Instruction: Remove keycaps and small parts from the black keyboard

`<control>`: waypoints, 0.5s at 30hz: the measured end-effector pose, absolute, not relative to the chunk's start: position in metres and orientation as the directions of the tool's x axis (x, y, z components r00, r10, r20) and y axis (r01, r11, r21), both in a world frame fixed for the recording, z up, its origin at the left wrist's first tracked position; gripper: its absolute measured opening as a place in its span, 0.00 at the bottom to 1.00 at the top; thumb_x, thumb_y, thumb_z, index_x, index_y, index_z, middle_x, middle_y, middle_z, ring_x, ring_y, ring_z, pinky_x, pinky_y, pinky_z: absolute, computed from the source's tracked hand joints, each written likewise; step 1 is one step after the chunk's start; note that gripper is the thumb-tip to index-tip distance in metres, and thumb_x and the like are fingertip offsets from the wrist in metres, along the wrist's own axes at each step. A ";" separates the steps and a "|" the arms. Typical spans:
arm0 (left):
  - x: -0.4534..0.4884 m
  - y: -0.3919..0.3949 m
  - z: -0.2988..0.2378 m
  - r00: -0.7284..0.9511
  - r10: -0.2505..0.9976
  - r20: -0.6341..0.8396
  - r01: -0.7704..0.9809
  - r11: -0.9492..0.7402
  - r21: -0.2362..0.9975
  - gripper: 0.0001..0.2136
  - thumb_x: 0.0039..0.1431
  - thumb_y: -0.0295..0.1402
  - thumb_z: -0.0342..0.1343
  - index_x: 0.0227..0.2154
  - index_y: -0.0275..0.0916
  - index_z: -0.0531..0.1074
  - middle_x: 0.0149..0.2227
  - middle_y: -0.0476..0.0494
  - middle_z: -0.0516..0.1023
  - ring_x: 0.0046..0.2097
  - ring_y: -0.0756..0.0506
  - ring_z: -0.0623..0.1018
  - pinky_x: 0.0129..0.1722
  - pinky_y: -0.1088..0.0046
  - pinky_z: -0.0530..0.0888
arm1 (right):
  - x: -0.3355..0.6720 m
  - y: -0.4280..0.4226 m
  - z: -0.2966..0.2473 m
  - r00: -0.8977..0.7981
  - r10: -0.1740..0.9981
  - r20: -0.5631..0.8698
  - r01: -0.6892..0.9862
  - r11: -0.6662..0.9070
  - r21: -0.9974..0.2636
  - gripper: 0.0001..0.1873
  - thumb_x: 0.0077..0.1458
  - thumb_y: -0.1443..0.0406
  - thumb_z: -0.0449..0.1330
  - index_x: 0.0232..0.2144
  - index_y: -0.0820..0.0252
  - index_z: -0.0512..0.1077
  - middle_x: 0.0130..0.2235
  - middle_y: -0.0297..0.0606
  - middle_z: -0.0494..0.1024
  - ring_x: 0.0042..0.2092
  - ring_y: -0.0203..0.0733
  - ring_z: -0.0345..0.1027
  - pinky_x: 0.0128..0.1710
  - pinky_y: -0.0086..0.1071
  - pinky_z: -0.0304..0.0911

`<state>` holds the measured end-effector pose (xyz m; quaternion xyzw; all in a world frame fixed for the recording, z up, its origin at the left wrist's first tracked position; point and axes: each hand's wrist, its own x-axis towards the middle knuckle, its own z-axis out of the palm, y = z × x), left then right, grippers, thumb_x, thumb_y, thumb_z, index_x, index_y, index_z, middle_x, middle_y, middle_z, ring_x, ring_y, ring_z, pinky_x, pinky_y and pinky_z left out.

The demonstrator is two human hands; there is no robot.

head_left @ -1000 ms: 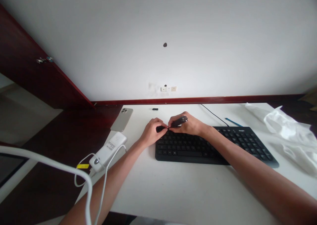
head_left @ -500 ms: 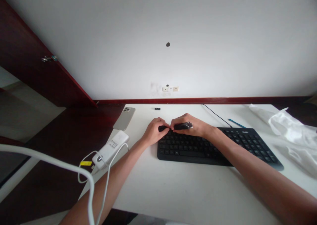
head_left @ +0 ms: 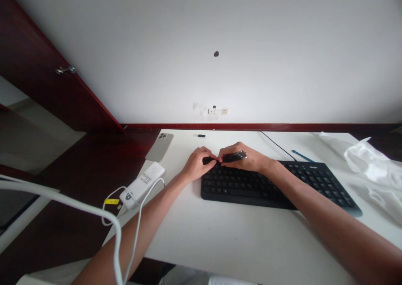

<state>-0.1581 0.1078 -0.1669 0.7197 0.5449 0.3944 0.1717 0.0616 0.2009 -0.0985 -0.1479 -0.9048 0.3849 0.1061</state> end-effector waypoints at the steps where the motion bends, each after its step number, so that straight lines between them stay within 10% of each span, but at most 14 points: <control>1: -0.158 0.108 -0.167 0.099 0.920 0.379 0.652 -0.348 0.674 0.07 0.60 0.27 0.63 0.38 0.45 0.82 0.40 0.47 0.78 0.47 0.43 0.77 0.52 0.63 0.73 | 0.062 0.201 -0.097 -0.937 0.344 0.067 0.188 0.655 -0.732 0.08 0.59 0.61 0.62 0.38 0.58 0.79 0.31 0.33 0.80 0.31 0.38 0.67 0.33 0.31 0.61; 15: -0.158 0.109 -0.164 0.094 0.934 0.345 0.623 -0.325 0.711 0.03 0.60 0.29 0.65 0.36 0.43 0.82 0.40 0.45 0.79 0.46 0.43 0.78 0.53 0.62 0.72 | 0.064 0.200 -0.084 -0.913 0.405 0.044 0.245 0.633 -0.734 0.15 0.61 0.55 0.61 0.39 0.57 0.83 0.32 0.35 0.83 0.32 0.40 0.72 0.32 0.32 0.64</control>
